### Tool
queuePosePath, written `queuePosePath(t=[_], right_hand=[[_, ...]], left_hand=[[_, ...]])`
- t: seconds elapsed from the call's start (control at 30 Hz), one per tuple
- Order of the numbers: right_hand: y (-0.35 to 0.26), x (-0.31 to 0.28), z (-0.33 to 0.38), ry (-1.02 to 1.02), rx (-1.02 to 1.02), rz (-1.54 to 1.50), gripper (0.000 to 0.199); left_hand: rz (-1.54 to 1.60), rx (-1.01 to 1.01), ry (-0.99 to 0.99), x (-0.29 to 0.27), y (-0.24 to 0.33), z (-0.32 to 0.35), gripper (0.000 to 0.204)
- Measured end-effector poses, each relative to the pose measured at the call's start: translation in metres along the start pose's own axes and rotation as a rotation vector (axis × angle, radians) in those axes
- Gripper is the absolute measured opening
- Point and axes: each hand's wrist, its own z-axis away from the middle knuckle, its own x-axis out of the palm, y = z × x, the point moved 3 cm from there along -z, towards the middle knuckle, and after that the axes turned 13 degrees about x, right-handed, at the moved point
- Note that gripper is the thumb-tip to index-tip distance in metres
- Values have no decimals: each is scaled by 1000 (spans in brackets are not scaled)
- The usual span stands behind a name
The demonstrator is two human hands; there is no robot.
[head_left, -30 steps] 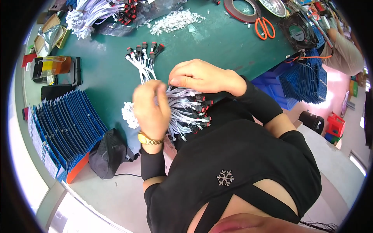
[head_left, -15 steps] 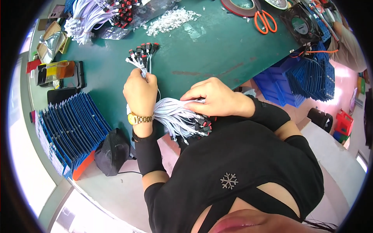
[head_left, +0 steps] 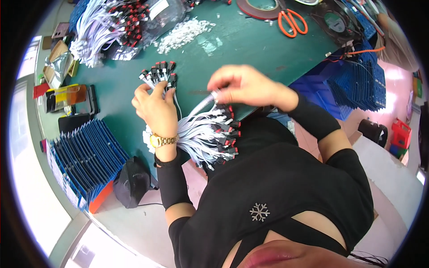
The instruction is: The person takes small plastic caps from the workbench and attaches them onto the connectors of a bundle of wire harnesses by hand.
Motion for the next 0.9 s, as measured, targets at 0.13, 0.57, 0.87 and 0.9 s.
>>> queuePosePath(t=[0.13, 0.57, 0.87, 0.9], right_hand=[[-31, -65, -34, 326, -107, 426, 17], [-65, -113, -86, 574, -163, 864, 20], [-67, -111, -92, 680, -149, 1091, 16], [-65, -104, -92, 662, -154, 1098, 16]], left_hand=[[-215, 109, 132, -10, 19, -2, 18], [1116, -208, -258, 27, 24, 5, 23], [936, 56, -117, 14, 35, 9, 7], [944, -20, -117, 16, 32, 11, 8]])
